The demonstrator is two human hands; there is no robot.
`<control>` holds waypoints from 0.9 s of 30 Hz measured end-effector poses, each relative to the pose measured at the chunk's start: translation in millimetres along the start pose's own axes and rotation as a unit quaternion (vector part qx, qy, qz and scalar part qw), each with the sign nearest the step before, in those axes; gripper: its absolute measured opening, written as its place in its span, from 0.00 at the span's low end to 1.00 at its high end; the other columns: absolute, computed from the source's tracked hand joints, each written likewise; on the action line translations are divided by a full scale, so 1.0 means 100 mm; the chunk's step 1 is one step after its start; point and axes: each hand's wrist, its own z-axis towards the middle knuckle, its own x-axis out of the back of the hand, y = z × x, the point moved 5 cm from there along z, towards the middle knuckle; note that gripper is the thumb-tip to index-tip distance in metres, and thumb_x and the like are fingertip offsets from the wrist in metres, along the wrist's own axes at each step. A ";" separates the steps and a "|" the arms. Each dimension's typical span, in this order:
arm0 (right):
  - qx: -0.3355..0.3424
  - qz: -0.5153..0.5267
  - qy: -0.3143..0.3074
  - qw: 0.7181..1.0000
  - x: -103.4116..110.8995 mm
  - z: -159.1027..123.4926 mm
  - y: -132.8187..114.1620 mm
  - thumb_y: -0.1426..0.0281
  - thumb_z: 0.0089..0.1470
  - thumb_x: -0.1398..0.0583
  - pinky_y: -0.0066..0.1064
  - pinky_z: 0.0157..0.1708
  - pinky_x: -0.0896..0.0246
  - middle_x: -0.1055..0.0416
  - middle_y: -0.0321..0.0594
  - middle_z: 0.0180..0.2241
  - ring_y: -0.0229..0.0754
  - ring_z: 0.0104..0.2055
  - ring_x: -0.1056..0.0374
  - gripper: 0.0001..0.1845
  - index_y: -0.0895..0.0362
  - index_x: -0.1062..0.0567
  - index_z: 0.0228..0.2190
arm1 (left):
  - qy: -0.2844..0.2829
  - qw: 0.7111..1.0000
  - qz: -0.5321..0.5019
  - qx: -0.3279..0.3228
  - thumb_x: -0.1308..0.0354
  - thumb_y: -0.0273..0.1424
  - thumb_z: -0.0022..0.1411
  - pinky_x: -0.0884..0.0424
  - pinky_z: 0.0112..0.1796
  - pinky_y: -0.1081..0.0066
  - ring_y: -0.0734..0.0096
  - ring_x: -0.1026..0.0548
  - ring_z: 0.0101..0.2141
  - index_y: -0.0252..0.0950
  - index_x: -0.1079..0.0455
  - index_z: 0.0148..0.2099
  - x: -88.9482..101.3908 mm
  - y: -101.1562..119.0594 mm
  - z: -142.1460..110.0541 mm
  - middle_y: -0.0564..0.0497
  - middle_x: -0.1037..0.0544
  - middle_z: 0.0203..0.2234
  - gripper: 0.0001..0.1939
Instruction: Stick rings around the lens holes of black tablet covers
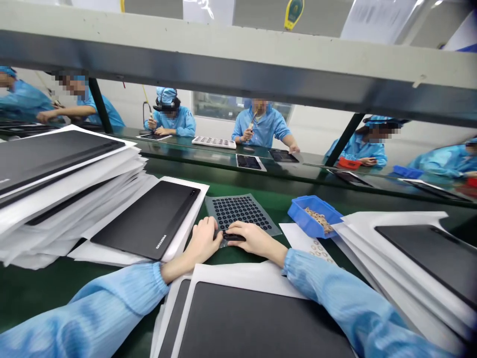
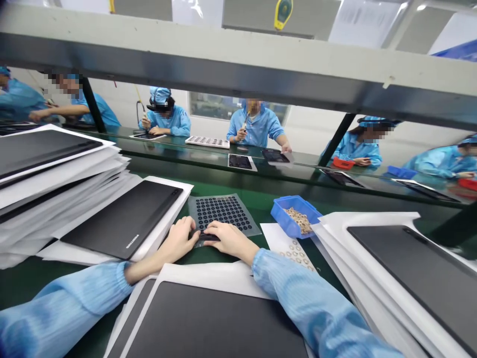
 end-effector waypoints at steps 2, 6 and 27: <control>0.004 -0.005 -0.005 1.000 0.02 -0.02 -0.02 0.65 0.57 0.42 0.32 0.47 0.37 0.28 0.43 0.46 0.44 0.46 0.29 0.16 0.57 0.25 0.45 | 0.040 0.996 -0.070 0.036 0.43 0.31 0.61 0.34 0.42 0.61 0.67 0.31 0.39 0.32 0.34 0.40 0.04 -0.06 0.01 0.50 0.31 0.36 0.07; 0.004 -0.024 -0.015 1.000 0.07 -0.05 -0.07 0.65 0.53 0.40 0.33 0.44 0.36 0.29 0.44 0.48 0.46 0.44 0.29 0.18 0.57 0.26 0.46 | 0.097 0.963 -0.219 0.125 0.44 0.30 0.63 0.32 0.41 0.62 0.67 0.31 0.40 0.33 0.36 0.47 0.10 -0.16 0.02 0.48 0.32 0.42 0.11; -0.043 -0.058 0.030 0.997 0.14 -0.03 -0.13 0.79 0.44 0.40 0.31 0.33 0.40 0.26 0.45 0.34 0.46 0.33 0.29 0.10 0.59 0.26 0.33 | -0.113 0.774 -0.540 0.311 0.45 0.33 0.65 0.26 0.36 0.65 0.69 0.26 0.37 0.32 0.34 0.50 0.04 0.11 0.16 0.47 0.28 0.42 0.14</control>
